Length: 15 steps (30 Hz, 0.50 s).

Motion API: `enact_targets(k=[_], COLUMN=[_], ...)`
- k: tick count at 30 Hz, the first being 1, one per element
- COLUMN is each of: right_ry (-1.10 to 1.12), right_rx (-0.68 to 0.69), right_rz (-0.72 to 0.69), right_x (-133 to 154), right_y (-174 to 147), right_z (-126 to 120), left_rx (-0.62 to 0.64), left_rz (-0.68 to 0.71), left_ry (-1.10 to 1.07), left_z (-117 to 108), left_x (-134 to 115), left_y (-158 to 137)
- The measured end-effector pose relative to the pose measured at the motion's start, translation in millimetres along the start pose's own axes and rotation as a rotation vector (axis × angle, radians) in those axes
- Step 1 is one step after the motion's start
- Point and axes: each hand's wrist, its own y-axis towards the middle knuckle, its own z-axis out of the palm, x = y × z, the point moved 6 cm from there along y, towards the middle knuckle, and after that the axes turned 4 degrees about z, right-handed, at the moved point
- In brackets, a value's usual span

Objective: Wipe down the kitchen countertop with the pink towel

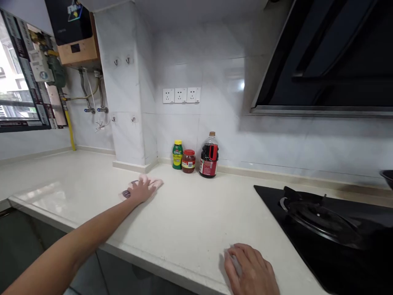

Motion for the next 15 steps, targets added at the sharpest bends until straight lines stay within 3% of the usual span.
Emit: enact_targets(k=[5,8,11,15], right_ry=[0.028,0.018,-0.011,-0.028], right_rx=[0.023,-0.020,-0.069,-0.068], right_rz=[0.090,0.143,0.194,0.235], right_x=[7,3,0,-2], right_y=[5,7,9,8], right_z=[-8,-11,-14,-14], left_rx=[0.098,0.164,0.217,0.249], left_rz=[0.252,0.445,0.625,0.852], left_ry=[-0.050,-0.091,-0.123,-0.175], left_z=[22,26,23,9], left_x=[-137,-195,-215,-193], left_y=[-38,-84,-139,-204])
